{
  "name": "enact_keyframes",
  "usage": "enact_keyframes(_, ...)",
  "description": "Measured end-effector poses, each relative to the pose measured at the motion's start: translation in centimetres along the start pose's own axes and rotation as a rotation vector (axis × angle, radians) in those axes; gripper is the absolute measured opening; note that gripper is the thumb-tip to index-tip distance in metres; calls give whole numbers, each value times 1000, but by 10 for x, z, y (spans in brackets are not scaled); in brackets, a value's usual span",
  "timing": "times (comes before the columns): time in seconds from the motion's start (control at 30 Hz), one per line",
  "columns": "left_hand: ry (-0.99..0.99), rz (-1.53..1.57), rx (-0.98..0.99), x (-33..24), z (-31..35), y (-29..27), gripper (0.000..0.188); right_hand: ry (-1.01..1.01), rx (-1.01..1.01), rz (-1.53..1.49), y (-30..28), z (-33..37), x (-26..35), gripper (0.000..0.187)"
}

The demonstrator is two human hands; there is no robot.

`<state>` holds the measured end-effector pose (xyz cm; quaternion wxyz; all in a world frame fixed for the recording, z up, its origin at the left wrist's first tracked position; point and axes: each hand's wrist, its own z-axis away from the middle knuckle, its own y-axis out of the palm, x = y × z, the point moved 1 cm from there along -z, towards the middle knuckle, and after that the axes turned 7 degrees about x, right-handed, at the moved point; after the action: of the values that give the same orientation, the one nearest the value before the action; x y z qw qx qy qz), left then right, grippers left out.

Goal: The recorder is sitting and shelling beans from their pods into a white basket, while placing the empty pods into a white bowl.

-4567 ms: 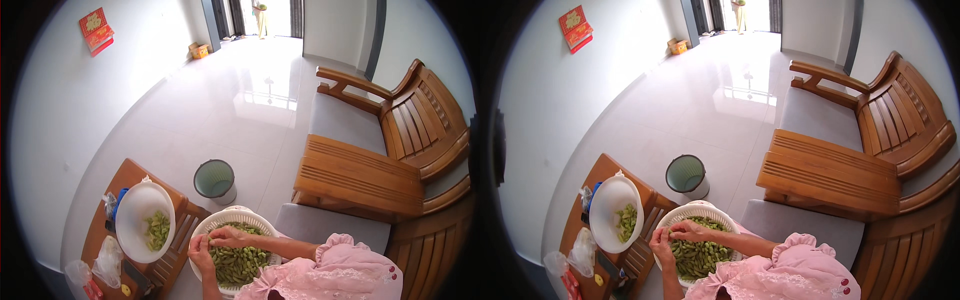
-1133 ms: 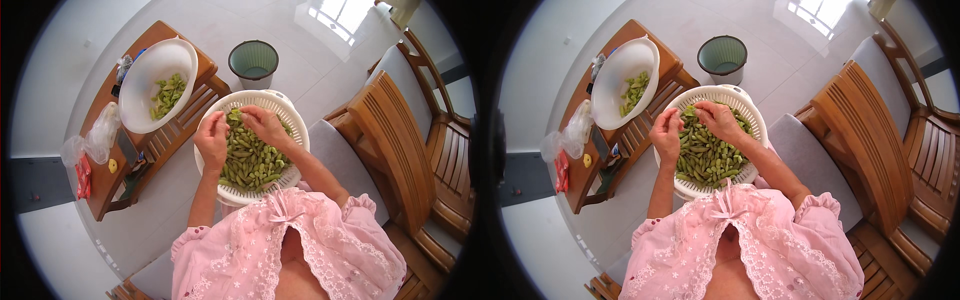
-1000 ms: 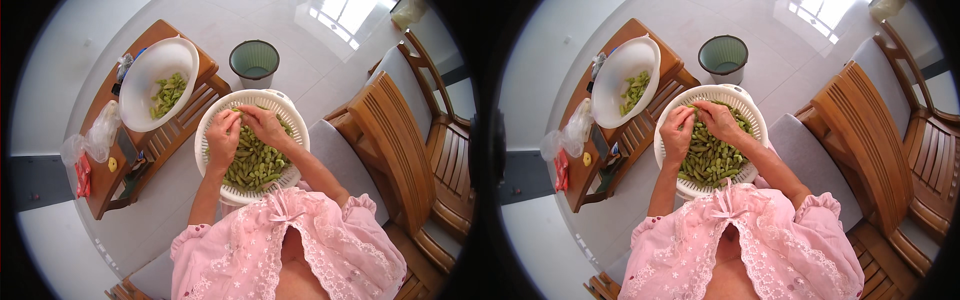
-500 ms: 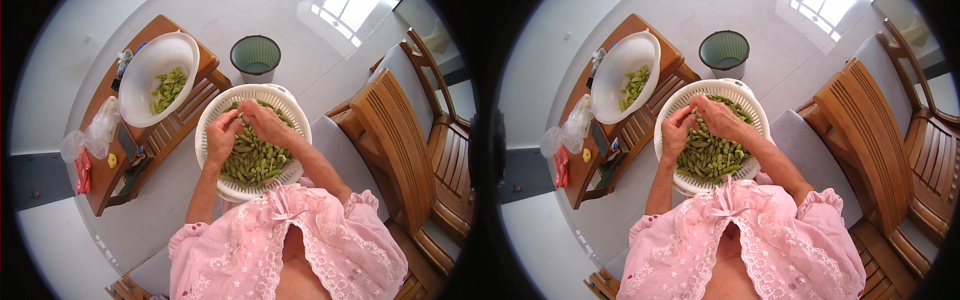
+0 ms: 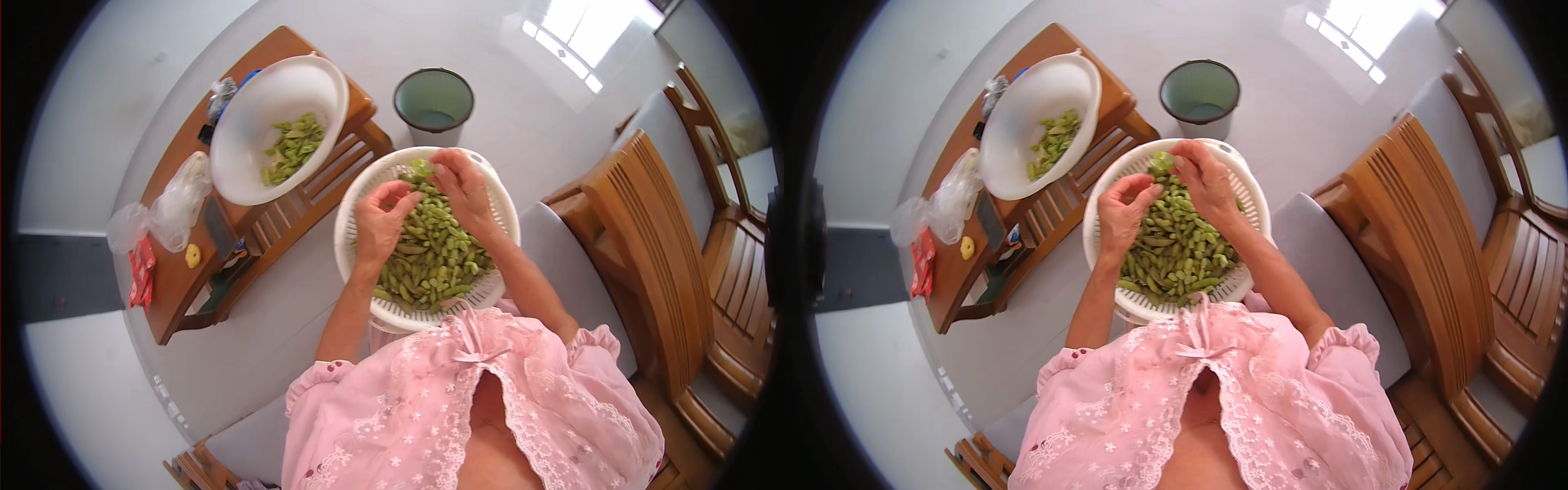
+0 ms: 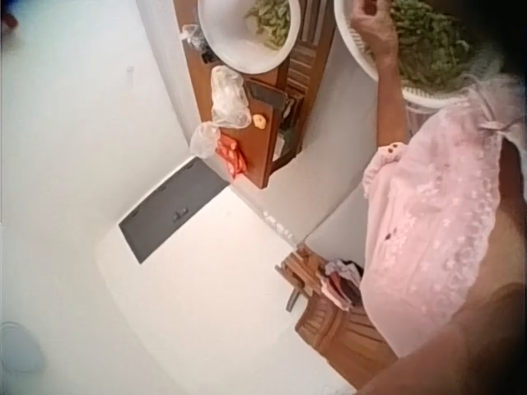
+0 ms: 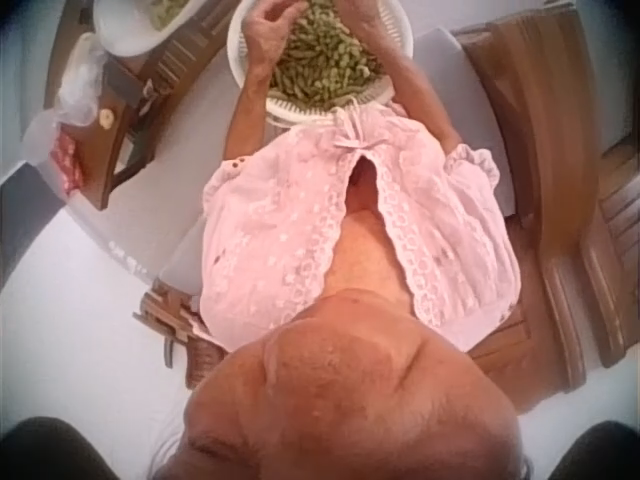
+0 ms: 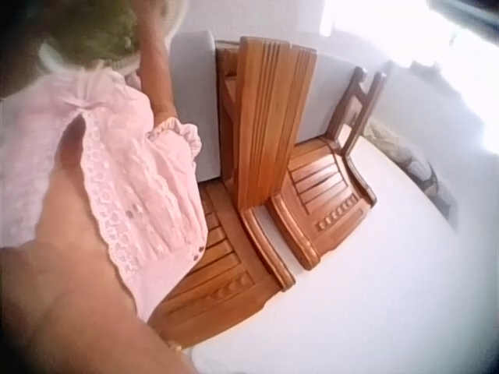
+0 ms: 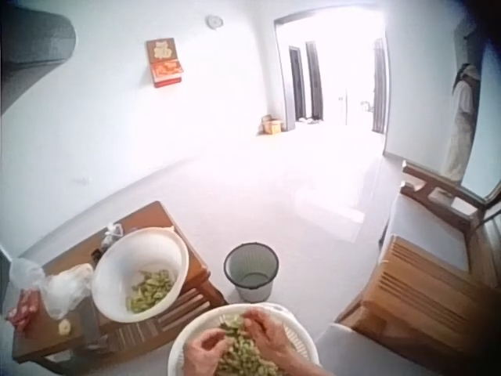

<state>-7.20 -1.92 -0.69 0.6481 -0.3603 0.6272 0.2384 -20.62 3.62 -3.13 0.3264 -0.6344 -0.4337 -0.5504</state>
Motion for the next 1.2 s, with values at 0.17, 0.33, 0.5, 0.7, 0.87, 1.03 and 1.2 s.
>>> enact_keyframes(0.17, -182, 468, 47, 4, 0, -6, 19, -19, 273, 229, 9, 9, 8, 14)
enact_keyframes(0.33, 13, 278, -347, -22, -15, -53, 18, -44, 31, 123, 6, 5, 3, 16)
enact_keyframes(0.5, 228, -439, -545, -27, -31, -106, 27, -136, 4, 145, 16, 2, 4, 14)
enact_keyframes(0.7, 197, -596, -21, -15, -17, -41, 14, -31, 5, 243, 8, 1, -2, 13)
enact_keyframes(0.87, -26, -1079, 201, 18, -22, -16, 12, -26, 5, 265, 6, 5, 3, 12)
enact_keyframes(1.03, -10, -1224, 274, 24, -19, -12, 12, -31, 0, 242, 4, 5, 2, 12)
enact_keyframes(1.2, 68, -1053, 104, 8, -8, -15, 13, -132, -84, 271, 0, 2, -4, 10)
